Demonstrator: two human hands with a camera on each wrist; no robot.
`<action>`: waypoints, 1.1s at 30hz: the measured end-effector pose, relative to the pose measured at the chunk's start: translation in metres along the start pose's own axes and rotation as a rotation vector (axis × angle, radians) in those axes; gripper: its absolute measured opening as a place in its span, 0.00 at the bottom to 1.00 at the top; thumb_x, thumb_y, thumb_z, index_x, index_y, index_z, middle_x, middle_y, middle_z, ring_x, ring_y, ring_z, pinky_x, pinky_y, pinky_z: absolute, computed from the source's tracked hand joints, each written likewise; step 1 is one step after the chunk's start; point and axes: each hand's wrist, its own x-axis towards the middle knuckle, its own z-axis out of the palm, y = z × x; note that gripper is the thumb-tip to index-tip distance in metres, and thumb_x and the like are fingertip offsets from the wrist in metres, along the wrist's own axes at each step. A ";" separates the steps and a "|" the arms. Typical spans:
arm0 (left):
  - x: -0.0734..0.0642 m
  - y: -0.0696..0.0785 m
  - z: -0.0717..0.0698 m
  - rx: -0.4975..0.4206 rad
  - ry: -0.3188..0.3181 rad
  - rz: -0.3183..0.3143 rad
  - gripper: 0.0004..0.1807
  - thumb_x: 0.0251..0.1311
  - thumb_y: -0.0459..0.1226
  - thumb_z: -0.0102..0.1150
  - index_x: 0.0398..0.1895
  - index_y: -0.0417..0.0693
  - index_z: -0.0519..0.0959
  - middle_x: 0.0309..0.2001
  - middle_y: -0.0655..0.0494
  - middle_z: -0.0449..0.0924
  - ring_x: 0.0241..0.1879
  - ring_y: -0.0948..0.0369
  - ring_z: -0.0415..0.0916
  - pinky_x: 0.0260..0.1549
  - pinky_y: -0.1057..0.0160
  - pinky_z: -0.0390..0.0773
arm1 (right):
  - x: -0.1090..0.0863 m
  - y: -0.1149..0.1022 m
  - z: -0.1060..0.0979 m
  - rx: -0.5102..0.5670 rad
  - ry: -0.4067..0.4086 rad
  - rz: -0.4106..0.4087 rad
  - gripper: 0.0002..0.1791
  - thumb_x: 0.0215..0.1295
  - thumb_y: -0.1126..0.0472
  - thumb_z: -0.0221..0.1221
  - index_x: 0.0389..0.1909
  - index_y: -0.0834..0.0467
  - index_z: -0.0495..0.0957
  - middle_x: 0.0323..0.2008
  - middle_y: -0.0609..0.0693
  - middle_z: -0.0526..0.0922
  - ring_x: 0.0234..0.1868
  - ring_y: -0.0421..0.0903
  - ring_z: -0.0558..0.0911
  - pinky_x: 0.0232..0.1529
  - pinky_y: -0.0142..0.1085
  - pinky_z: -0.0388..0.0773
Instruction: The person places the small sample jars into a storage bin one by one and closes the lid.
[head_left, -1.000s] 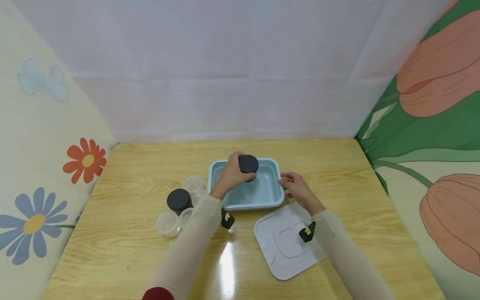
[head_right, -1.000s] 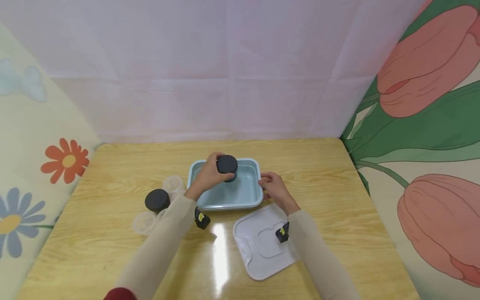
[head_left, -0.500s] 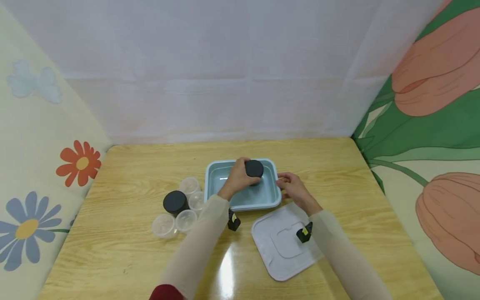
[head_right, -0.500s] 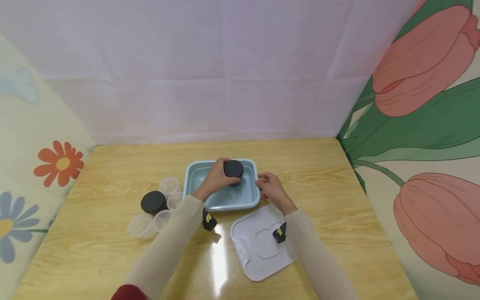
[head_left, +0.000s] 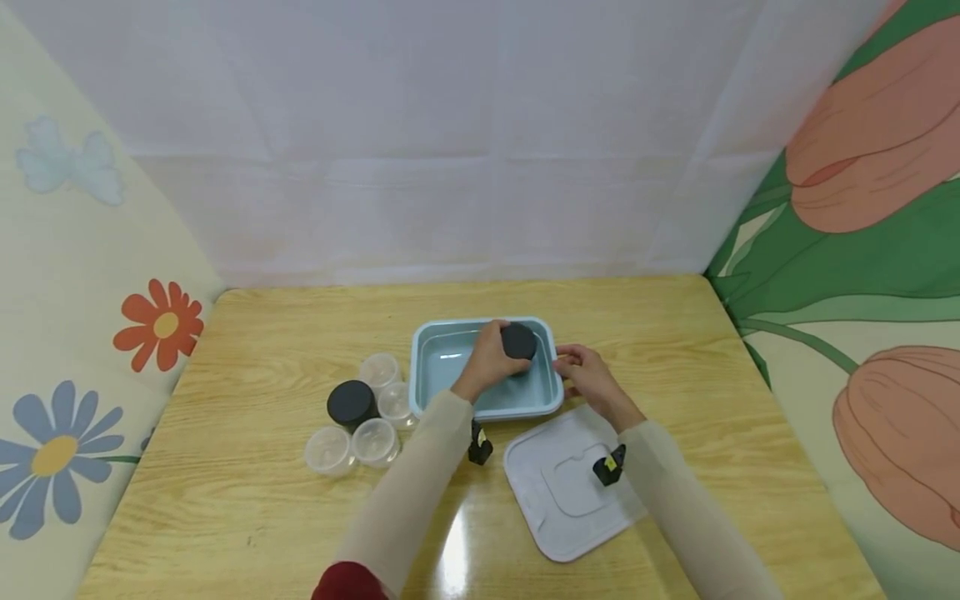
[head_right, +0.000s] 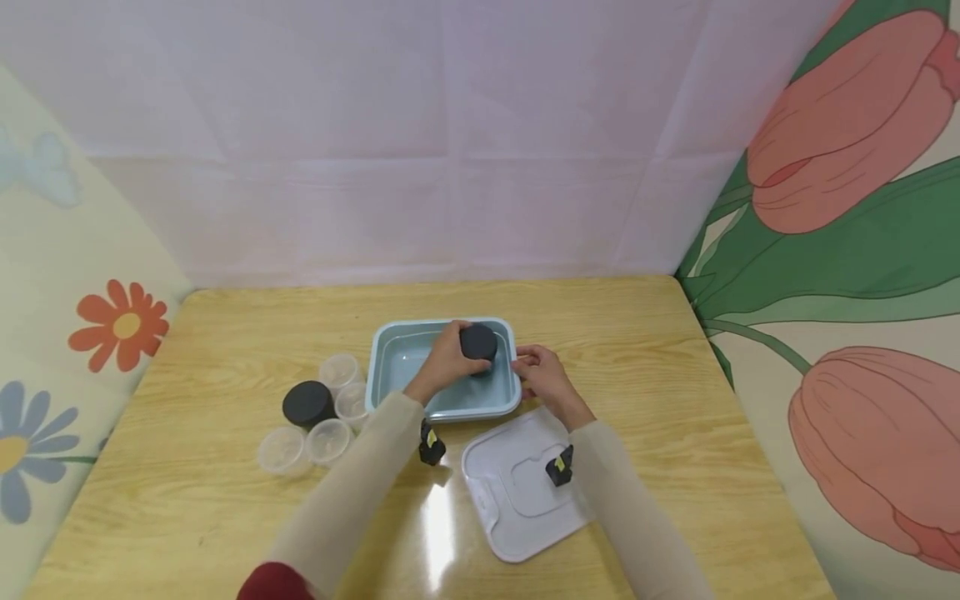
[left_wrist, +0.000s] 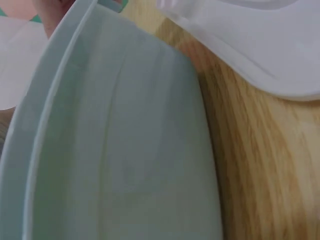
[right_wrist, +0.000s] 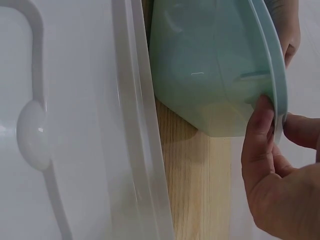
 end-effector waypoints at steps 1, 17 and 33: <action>0.000 0.000 0.001 -0.006 0.003 -0.004 0.42 0.43 0.34 0.74 0.61 0.30 0.63 0.57 0.33 0.69 0.57 0.43 0.68 0.60 0.48 0.68 | 0.000 0.000 0.000 -0.001 -0.001 0.002 0.22 0.72 0.65 0.48 0.65 0.63 0.64 0.44 0.55 0.76 0.39 0.44 0.78 0.31 0.33 0.80; -0.001 -0.003 0.018 -0.025 0.140 0.006 0.41 0.39 0.32 0.74 0.58 0.29 0.64 0.56 0.32 0.68 0.57 0.42 0.67 0.61 0.49 0.67 | 0.001 0.002 0.004 0.010 -0.006 -0.014 0.22 0.72 0.64 0.48 0.64 0.64 0.64 0.45 0.56 0.77 0.36 0.42 0.79 0.29 0.31 0.79; -0.004 -0.002 0.015 -0.018 0.100 -0.002 0.42 0.39 0.31 0.74 0.59 0.30 0.62 0.57 0.32 0.67 0.58 0.42 0.67 0.62 0.49 0.66 | 0.001 0.003 0.001 0.026 0.004 -0.035 0.22 0.71 0.65 0.49 0.64 0.65 0.65 0.43 0.57 0.78 0.34 0.41 0.79 0.27 0.31 0.79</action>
